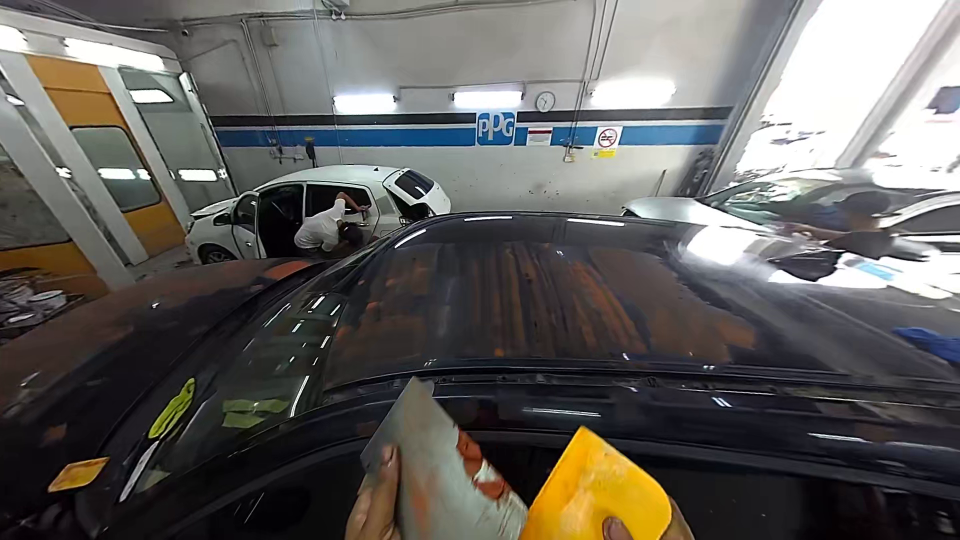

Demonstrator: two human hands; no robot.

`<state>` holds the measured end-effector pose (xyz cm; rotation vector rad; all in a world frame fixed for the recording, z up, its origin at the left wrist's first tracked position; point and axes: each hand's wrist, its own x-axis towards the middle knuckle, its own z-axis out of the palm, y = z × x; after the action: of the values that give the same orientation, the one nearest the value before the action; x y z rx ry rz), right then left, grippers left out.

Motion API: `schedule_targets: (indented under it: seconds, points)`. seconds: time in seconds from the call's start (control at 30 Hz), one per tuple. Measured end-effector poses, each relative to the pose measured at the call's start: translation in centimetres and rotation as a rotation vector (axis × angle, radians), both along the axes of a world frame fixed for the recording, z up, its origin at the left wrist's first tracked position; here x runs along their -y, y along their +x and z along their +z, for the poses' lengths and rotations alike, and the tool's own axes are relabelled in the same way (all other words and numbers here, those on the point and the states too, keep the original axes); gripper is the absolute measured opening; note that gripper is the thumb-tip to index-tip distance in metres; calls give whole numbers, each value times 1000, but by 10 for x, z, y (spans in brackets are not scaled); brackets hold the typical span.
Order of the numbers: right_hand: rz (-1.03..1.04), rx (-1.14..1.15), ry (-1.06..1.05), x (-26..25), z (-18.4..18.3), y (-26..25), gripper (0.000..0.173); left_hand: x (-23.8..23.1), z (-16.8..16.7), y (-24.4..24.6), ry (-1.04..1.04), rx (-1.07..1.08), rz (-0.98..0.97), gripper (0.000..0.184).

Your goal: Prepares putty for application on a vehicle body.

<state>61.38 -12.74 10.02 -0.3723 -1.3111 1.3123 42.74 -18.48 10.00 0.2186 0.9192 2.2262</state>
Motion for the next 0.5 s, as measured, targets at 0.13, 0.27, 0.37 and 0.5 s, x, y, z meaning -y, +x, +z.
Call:
schedule_targets:
  seconds: [0.13, 0.27, 0.37, 0.5]
  points:
    - [1, -106, 55, 7, 11, -36, 36, 30, -13, -12, 5, -66, 96, 25]
    - [186, 126, 223, 26, 2, -77, 32, 51, -1, -46, -94, -34, 304, 24]
    - [383, 267, 292, 40, -5, -108, 33, 71, 14, -84, -100, 85, 417, 30]
    - [459, 201, -76, 50, -3, -164, 29, 118, -6, -140, -60, 106, 296, 39]
